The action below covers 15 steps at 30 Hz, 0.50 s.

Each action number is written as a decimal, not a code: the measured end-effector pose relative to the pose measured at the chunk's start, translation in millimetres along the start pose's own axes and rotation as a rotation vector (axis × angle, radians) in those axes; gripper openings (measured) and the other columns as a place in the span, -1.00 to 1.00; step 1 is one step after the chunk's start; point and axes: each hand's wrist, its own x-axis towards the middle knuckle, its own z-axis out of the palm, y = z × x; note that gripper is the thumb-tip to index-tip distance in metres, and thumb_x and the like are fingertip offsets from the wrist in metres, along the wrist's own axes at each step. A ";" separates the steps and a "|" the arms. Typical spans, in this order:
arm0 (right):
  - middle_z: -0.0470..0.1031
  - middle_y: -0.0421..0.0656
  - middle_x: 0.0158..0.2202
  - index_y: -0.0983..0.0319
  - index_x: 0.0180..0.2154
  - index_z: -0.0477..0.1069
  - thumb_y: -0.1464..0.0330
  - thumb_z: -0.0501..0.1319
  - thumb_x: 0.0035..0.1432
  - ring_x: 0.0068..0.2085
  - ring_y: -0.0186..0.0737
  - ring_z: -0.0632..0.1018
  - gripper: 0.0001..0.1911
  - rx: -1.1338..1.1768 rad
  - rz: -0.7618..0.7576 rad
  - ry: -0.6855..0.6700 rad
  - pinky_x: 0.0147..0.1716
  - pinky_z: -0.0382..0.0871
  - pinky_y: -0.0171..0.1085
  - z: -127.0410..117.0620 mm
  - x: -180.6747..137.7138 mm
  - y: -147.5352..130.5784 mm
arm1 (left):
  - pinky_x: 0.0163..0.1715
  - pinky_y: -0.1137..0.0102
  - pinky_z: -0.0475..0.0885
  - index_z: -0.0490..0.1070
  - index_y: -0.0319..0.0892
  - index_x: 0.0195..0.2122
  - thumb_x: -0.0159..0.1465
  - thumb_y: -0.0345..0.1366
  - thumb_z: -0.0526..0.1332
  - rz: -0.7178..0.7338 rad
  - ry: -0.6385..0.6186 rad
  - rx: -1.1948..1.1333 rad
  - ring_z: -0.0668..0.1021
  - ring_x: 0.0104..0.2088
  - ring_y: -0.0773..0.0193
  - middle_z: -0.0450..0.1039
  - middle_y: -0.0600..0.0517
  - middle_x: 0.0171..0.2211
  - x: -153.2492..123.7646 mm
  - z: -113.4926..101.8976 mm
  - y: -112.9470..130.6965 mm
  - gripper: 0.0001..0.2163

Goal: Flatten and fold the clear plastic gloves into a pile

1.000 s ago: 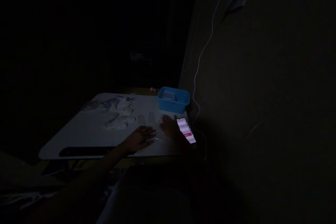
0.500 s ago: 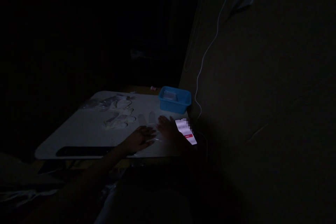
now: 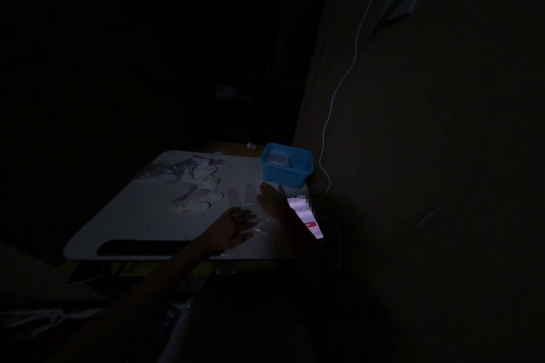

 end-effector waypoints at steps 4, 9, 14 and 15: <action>0.06 -0.09 0.20 0.22 0.13 0.07 0.30 -0.21 0.26 0.20 -0.27 0.11 -0.56 -0.003 -0.164 -0.033 0.11 -0.05 -0.04 4.4 -1.8 -10.9 | 0.01 0.16 0.13 0.36 -0.11 -0.05 0.23 -0.14 0.00 0.009 -0.009 0.008 0.33 0.05 0.13 0.33 -0.06 0.03 0.5 -0.1 -0.1 -0.67; 0.06 -0.08 0.20 0.24 0.13 0.07 0.31 -0.22 0.26 0.20 -0.26 0.09 -0.56 -0.033 -0.149 -0.066 0.11 -0.06 -0.02 8.8 -1.6 -14.9 | 0.02 0.17 0.14 0.36 -0.12 -0.05 0.22 -0.15 0.02 0.020 -0.009 0.014 0.33 0.05 0.13 0.33 -0.07 0.03 0.8 0.7 -0.8 -0.67; 0.03 -0.06 0.21 0.26 0.15 0.02 0.27 -0.23 0.25 0.20 -0.22 0.10 -0.52 -0.032 -0.087 -0.062 0.11 -0.05 0.02 5.2 12.2 -13.1 | 0.04 0.19 0.13 0.36 -0.12 -0.04 0.21 -0.16 0.05 0.016 -0.005 0.001 0.33 0.05 0.15 0.33 -0.05 0.03 1.0 0.7 -1.7 -0.67; 0.04 -0.06 0.20 0.26 0.15 0.03 0.26 -0.23 0.25 0.20 -0.22 0.10 -0.52 -0.032 -0.081 -0.059 0.10 -0.04 0.02 4.5 15.8 -12.8 | 0.05 0.18 0.12 0.35 -0.11 -0.04 0.20 -0.16 0.05 0.009 -0.004 -0.005 0.33 0.05 0.15 0.32 -0.04 0.04 1.1 0.7 -1.7 -0.67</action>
